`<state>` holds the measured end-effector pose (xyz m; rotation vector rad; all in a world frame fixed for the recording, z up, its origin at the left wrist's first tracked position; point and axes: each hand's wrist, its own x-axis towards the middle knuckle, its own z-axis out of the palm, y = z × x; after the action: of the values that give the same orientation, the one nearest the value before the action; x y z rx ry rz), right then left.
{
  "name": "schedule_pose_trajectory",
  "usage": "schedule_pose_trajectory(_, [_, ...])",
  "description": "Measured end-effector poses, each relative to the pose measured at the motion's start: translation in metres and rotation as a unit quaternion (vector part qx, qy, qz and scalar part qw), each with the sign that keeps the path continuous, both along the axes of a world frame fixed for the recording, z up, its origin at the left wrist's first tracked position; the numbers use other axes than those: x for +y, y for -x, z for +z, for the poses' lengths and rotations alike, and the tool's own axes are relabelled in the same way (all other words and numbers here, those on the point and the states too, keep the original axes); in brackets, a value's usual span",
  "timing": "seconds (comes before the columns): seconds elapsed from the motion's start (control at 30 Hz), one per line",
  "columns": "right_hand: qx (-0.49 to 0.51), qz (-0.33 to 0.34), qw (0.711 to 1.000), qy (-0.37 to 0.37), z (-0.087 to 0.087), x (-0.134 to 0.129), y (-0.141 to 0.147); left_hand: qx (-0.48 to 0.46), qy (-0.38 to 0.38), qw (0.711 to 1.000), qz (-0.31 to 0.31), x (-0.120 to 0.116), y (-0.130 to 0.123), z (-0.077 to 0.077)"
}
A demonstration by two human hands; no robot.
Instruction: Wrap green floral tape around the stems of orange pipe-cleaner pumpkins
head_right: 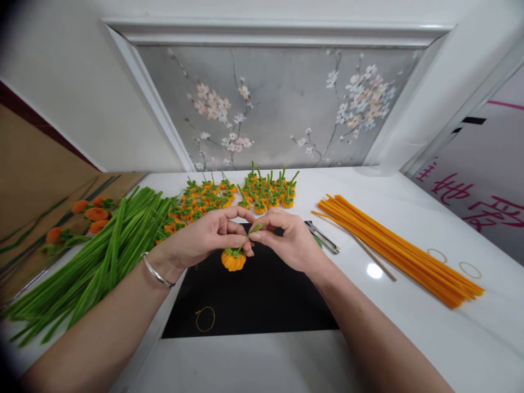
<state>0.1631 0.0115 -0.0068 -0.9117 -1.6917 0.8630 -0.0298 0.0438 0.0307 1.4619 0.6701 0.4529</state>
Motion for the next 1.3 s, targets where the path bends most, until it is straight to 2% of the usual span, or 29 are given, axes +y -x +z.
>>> schedule_pose_trajectory(0.07, [-0.008,0.0,1.0,-0.016,0.0,0.0,0.0,0.011,-0.015,1.0,0.005,0.0,0.0,0.001])
schedule_pose_trajectory(0.17, [-0.023,-0.029,0.999,-0.04,-0.002,0.001,-0.001,0.041,-0.082,0.995,0.028,-0.001,-0.003,0.003])
schedule_pose_trajectory(0.3, [-0.04,-0.085,0.994,-0.057,-0.005,0.002,0.0,0.077,-0.17,0.98,0.072,-0.006,-0.012,0.003])
schedule_pose_trajectory(0.43, [-0.06,-0.087,0.993,-0.057,-0.005,0.001,0.001,0.107,-0.231,0.959,0.124,-0.009,-0.016,-0.002])
schedule_pose_trajectory(0.5, [-0.074,-0.075,0.992,-0.062,-0.004,0.001,0.001,0.117,-0.228,0.958,0.13,-0.008,-0.015,-0.003])
schedule_pose_trajectory(0.8, [-0.077,-0.044,0.995,-0.048,-0.001,0.001,-0.002,0.09,-0.172,0.978,0.081,-0.004,-0.011,0.0])
schedule_pose_trajectory(1.1, [-0.061,-0.005,0.996,-0.059,0.004,-0.001,-0.005,0.031,-0.077,0.996,0.028,-0.001,-0.005,0.002])
schedule_pose_trajectory(1.2, [-0.075,-0.006,0.995,-0.069,0.005,-0.002,-0.003,0.041,-0.077,0.996,0.002,-0.001,-0.003,0.004])
schedule_pose_trajectory(1.3, [-0.091,-0.022,0.992,-0.079,0.003,-0.001,-0.001,0.074,-0.112,0.991,-0.001,-0.004,-0.005,0.008])
